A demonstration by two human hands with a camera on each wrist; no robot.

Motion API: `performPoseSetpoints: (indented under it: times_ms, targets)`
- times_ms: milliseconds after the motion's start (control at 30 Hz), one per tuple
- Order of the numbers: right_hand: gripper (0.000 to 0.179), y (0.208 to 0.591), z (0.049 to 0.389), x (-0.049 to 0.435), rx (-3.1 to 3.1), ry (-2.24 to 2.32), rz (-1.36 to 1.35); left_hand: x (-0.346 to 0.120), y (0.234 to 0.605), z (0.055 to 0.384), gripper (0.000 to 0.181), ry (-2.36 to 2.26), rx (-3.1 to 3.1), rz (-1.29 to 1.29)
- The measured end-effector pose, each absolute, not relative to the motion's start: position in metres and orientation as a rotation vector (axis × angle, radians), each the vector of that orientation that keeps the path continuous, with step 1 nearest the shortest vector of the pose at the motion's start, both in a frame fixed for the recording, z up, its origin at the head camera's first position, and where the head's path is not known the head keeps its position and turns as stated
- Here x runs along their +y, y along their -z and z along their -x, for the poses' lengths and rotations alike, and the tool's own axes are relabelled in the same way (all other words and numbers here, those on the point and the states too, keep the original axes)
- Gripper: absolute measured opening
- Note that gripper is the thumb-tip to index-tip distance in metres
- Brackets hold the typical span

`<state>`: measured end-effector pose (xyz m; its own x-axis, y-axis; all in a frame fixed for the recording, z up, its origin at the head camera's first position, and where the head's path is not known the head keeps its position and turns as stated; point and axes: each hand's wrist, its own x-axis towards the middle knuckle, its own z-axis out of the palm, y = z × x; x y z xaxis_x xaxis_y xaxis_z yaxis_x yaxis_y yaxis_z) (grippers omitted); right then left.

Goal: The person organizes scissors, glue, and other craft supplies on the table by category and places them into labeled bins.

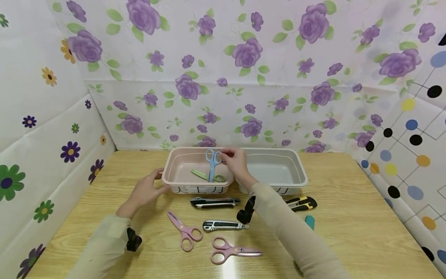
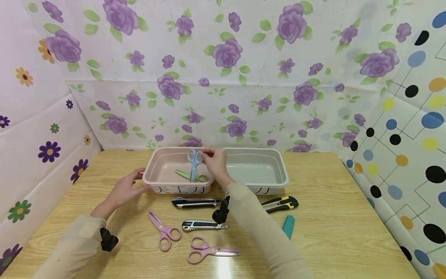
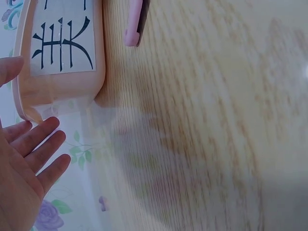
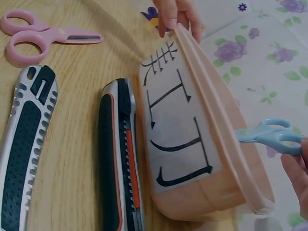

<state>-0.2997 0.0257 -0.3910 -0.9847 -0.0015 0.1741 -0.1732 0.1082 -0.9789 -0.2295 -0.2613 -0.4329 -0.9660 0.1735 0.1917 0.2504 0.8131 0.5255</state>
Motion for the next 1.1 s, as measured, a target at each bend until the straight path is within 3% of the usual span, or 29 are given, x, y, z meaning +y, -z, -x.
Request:
performPoseSetpoints:
  times_ms: [1100]
  targets:
    - [0.023, 0.408, 0.317, 0.028, -2.531, -1.632, -0.428, -0.261, 0.434, 0.230, 0.075, 0.874, -2.849, 0.335]
